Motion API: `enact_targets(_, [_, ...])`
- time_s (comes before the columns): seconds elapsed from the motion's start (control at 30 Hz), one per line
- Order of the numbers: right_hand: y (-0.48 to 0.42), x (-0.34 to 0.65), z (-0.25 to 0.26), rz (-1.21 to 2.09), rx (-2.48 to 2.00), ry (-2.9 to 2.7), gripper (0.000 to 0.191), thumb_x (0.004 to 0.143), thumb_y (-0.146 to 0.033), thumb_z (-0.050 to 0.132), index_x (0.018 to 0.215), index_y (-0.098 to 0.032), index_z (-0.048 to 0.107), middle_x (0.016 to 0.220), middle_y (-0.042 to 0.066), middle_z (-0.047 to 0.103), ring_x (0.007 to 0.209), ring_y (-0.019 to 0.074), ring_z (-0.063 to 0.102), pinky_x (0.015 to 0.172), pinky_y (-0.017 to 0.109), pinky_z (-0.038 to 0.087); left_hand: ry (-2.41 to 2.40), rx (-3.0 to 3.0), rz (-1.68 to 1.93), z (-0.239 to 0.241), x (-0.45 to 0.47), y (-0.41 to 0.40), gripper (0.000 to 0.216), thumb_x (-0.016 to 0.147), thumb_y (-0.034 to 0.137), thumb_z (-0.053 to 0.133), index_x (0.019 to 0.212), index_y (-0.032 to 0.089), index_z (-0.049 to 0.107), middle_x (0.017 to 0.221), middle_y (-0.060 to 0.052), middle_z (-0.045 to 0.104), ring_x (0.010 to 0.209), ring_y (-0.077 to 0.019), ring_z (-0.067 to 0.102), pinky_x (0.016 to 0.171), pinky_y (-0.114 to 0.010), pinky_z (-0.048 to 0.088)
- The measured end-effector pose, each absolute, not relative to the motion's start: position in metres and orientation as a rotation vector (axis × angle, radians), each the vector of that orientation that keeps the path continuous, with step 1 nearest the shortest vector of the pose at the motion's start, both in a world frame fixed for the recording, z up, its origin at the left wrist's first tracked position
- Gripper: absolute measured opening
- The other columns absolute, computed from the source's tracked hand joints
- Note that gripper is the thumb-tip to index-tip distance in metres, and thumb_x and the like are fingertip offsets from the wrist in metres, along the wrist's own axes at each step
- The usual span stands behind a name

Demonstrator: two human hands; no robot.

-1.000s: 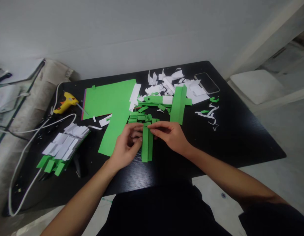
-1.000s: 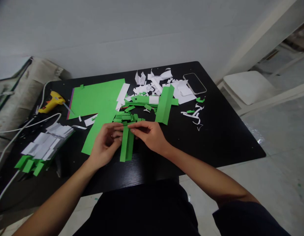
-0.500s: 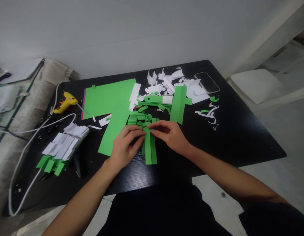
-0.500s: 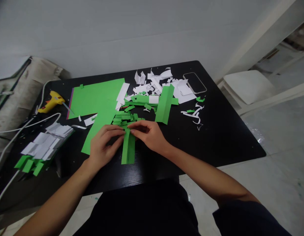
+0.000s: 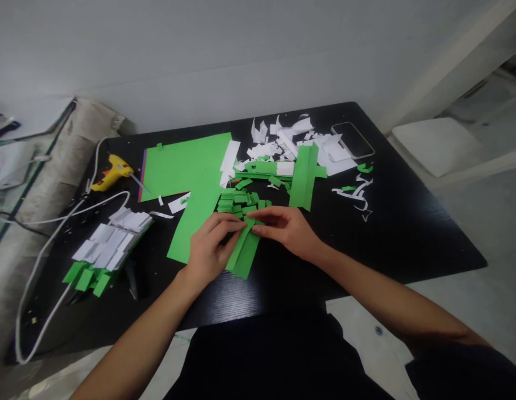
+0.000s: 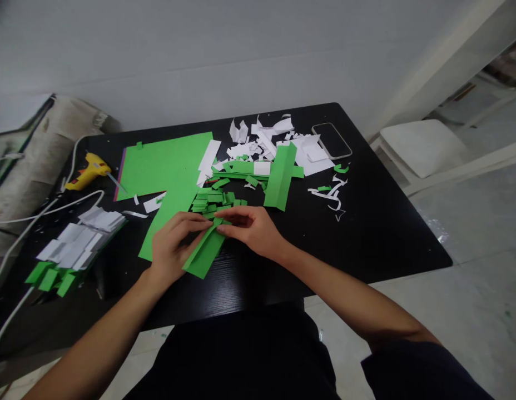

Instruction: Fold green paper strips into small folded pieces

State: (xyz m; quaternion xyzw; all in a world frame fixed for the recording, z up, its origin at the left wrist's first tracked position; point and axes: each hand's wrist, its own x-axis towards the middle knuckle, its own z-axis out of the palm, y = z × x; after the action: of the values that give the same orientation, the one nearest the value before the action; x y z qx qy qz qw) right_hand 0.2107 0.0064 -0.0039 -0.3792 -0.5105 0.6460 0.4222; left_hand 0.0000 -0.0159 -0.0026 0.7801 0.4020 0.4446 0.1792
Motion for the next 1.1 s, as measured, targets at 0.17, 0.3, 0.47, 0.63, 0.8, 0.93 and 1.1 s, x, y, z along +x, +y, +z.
enact_targets(0.17, [0.007,0.210,-0.004,1.608,-0.951,-1.288,0.027,0.075,-0.029,0.090,0.101,-0.025,0.083,0.099,0.002,0.082,0.093,0.0201,0.075,0.088,0.038,0.064,1.139,2.170,1.253,-0.003,0.000,-0.016,0.015,0.094,0.014,0.070,0.102,0.025,0.076,0.100,-0.006,0.074,0.090,-0.0201,0.071,0.078,-0.033,0.057])
enact_targets(0.3, [0.007,0.210,-0.006,1.586,-0.959,-1.297,0.026,0.076,-0.031,0.090,0.100,-0.025,0.083,0.092,0.002,0.081,0.080,0.0170,0.074,0.072,0.031,0.063,1.135,2.168,1.251,-0.003,0.001,-0.016,0.014,0.093,0.014,0.071,0.102,0.024,0.076,0.099,-0.006,0.074,0.090,-0.0200,0.071,0.078,-0.033,0.057])
enact_targets(0.47, [0.009,0.211,-0.008,1.513,-0.975,-1.356,0.021,0.078,-0.035,0.088,0.096,-0.025,0.084,0.091,0.002,0.082,0.079,0.0177,0.074,0.074,0.032,0.062,1.112,2.105,1.187,-0.002,0.002,-0.017,0.015,0.093,0.015,0.070,0.104,0.023,0.076,0.097,-0.007,0.075,0.092,-0.0228,0.071,0.082,-0.036,0.056])
enact_targets(0.63, [0.008,0.211,-0.007,1.446,-0.995,-1.413,0.022,0.078,-0.038,0.088,0.094,-0.024,0.084,0.094,0.003,0.083,0.090,0.0218,0.077,0.087,0.037,0.061,1.116,1.981,1.176,0.004,-0.002,-0.019,0.019,0.098,0.018,0.059,0.108,0.022,0.074,0.098,-0.007,0.075,0.090,-0.0218,0.069,0.082,-0.035,0.053])
enact_targets(0.8, [0.004,0.210,-0.006,1.413,-1.028,-1.541,0.016,0.082,-0.034,0.085,0.093,-0.022,0.084,0.091,0.004,0.083,0.085,0.0212,0.077,0.081,0.034,0.061,1.126,1.632,1.018,0.013,-0.005,-0.015,0.029,0.098,0.039,0.061,0.079,0.018,0.066,0.067,-0.001,0.060,0.061,-0.0142,0.053,0.057,-0.026,0.040])
enact_targets(0.93, [0.002,0.210,-0.007,1.493,-0.979,-1.574,0.015,0.082,-0.032,0.083,0.094,-0.022,0.084,0.090,0.004,0.082,0.082,0.0198,0.077,0.078,0.033,0.061,1.043,1.500,0.681,0.016,-0.005,-0.009,0.039,0.090,0.046,0.069,0.066,0.018,0.055,0.055,0.005,0.043,0.052,-0.0099,0.037,0.048,-0.023,0.027])
enact_targets(1.1, [0.002,0.210,-0.008,1.535,-0.970,-1.621,0.013,0.082,-0.030,0.082,0.091,-0.022,0.084,0.088,0.004,0.081,0.078,0.0189,0.075,0.071,0.031,0.060,1.021,1.463,0.520,0.017,-0.005,-0.006,0.023,0.082,0.030,0.071,0.068,0.017,0.058,0.058,0.005,0.048,0.054,-0.0093,0.040,0.051,-0.021,0.030])
